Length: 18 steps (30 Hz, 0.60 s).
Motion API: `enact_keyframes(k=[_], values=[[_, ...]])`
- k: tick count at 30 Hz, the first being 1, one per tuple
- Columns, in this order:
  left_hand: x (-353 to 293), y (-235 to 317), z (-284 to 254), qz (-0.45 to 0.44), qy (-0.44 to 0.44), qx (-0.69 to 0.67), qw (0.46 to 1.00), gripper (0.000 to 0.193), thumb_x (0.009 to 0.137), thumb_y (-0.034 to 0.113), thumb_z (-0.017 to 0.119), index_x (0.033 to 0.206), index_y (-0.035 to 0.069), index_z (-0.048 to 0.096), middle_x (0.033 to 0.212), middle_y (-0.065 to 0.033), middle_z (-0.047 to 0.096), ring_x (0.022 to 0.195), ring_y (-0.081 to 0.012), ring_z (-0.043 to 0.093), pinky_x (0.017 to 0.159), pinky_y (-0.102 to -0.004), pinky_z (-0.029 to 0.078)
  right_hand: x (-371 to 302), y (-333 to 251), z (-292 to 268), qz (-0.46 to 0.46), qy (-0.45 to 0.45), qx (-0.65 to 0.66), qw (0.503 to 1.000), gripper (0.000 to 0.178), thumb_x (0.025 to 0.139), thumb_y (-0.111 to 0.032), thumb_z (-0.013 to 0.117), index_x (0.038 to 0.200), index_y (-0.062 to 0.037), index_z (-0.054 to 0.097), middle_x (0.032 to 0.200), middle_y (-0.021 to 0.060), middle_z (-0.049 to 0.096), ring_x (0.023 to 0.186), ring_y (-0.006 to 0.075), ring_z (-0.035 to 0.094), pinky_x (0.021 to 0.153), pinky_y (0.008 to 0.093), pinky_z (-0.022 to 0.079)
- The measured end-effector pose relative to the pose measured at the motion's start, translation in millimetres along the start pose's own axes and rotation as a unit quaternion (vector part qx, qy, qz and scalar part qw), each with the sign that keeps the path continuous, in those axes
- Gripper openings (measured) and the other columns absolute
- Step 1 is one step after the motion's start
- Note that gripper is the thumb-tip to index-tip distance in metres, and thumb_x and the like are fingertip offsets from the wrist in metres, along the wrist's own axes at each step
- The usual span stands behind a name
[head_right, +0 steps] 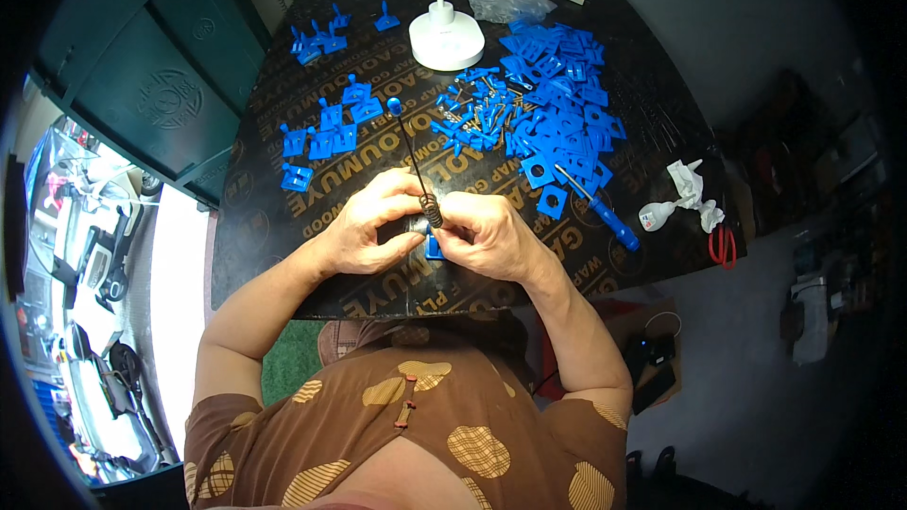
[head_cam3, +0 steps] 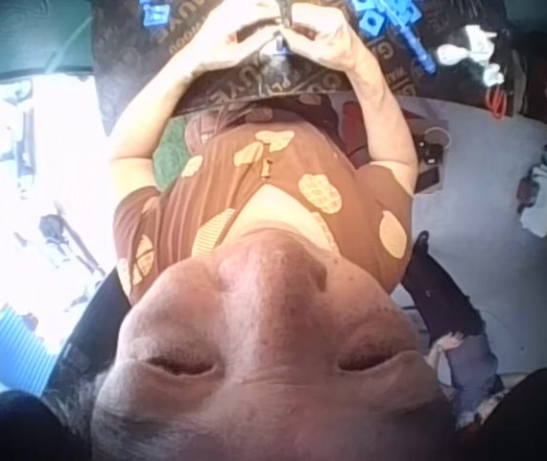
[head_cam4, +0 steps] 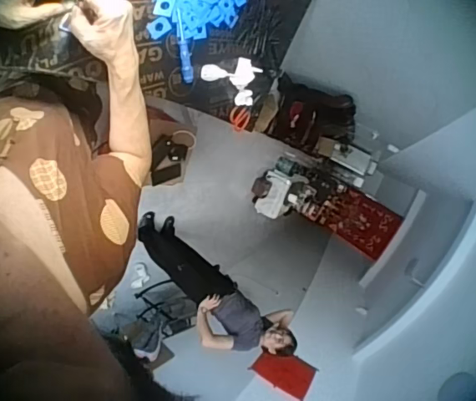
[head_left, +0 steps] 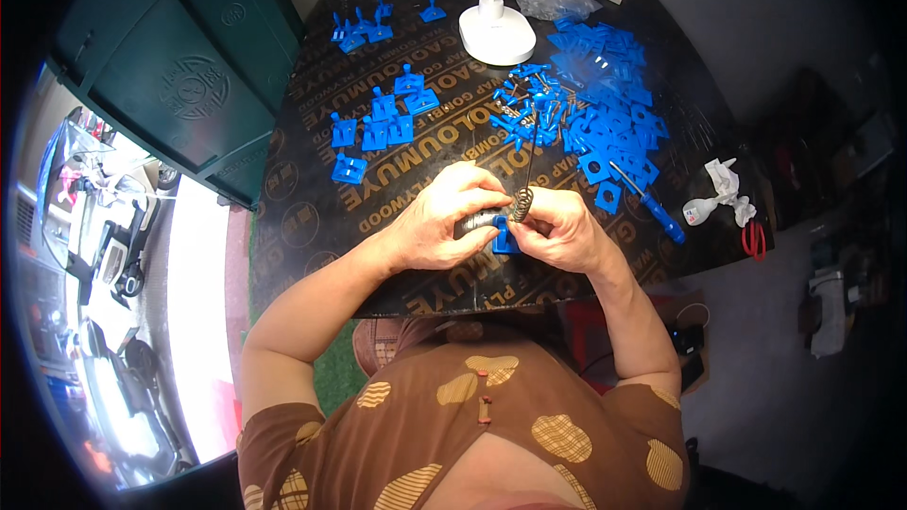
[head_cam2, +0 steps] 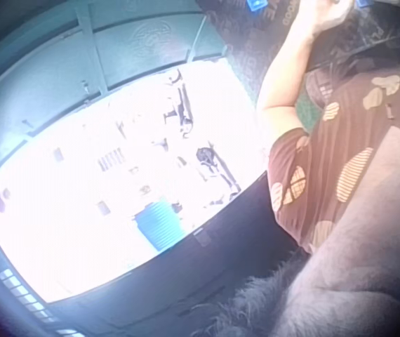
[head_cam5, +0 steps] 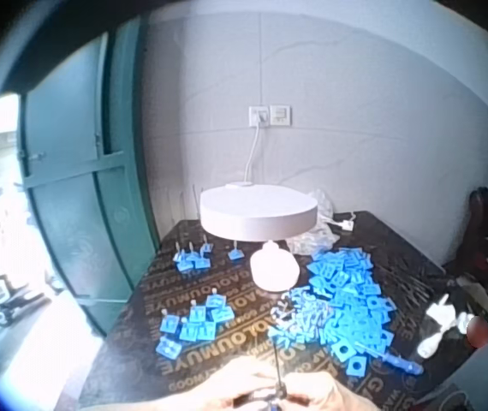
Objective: The person picks up a blue plastic piece and a metal spring, then inserts the spring into the plastic piece by hand. They pick up a blue plastic pin and push it into the assembly, then place the completed unit onto the table.
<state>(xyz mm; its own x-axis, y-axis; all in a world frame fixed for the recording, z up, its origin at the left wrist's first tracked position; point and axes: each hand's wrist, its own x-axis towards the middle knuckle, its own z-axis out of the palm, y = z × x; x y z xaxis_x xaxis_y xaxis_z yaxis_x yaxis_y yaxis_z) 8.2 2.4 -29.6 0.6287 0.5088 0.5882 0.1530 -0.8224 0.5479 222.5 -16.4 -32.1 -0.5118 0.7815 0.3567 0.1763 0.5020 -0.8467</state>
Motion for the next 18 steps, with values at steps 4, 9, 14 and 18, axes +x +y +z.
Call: enact_keyframes(k=[4,9,14,18], values=[[0.4,0.3,0.0,0.002,0.001,0.001,1.0,0.036,0.07,0.008,0.069,0.104,0.0,0.061,0.101,-0.0154,0.058,0.096,-0.0311,0.056,0.086,-0.0408,0.044,0.3,0.1,-0.8,-0.009,-0.005,-0.007,1.0,0.01,0.075,0.001,0.062,0.073,-0.0008,0.053,0.061,0.0054,0.05,0.053,0.0131,0.047,0.049,0.0285,0.039],[0.1,1.2,-0.3,-0.004,-0.003,0.002,1.0,0.036,0.07,0.007,0.069,0.104,0.0,0.061,0.102,-0.0154,0.058,0.096,-0.0313,0.056,0.086,-0.0408,0.044,2.6,-5.9,-1.2,-0.014,-0.006,-0.006,1.0,0.005,0.076,0.001,0.061,0.079,-0.0001,0.057,0.063,0.0061,0.053,0.054,0.0141,0.049,0.05,0.0285,0.041],[0.3,0.7,-0.2,-0.013,-0.011,-0.002,1.0,0.037,0.07,0.007,0.069,0.105,0.0,0.061,0.102,-0.0154,0.058,0.097,-0.0316,0.055,0.087,-0.041,0.044,2.0,-3.5,-0.4,-0.026,0.001,-0.013,1.0,0.006,0.076,0.001,0.062,0.077,-0.0002,0.056,0.063,0.0068,0.053,0.054,0.0148,0.049,0.05,0.0292,0.041],[-1.0,0.5,1.5,-0.013,-0.007,-0.008,1.0,0.037,0.07,0.006,0.07,0.105,0.0,0.061,0.103,-0.0155,0.057,0.097,-0.0316,0.055,0.087,-0.0412,0.043,1.8,-0.3,0.0,-0.037,0.005,-0.015,0.999,0.008,0.075,0.001,0.062,0.074,-0.0003,0.054,0.063,0.0082,0.053,0.053,0.0166,0.05,0.05,0.0299,0.041]])
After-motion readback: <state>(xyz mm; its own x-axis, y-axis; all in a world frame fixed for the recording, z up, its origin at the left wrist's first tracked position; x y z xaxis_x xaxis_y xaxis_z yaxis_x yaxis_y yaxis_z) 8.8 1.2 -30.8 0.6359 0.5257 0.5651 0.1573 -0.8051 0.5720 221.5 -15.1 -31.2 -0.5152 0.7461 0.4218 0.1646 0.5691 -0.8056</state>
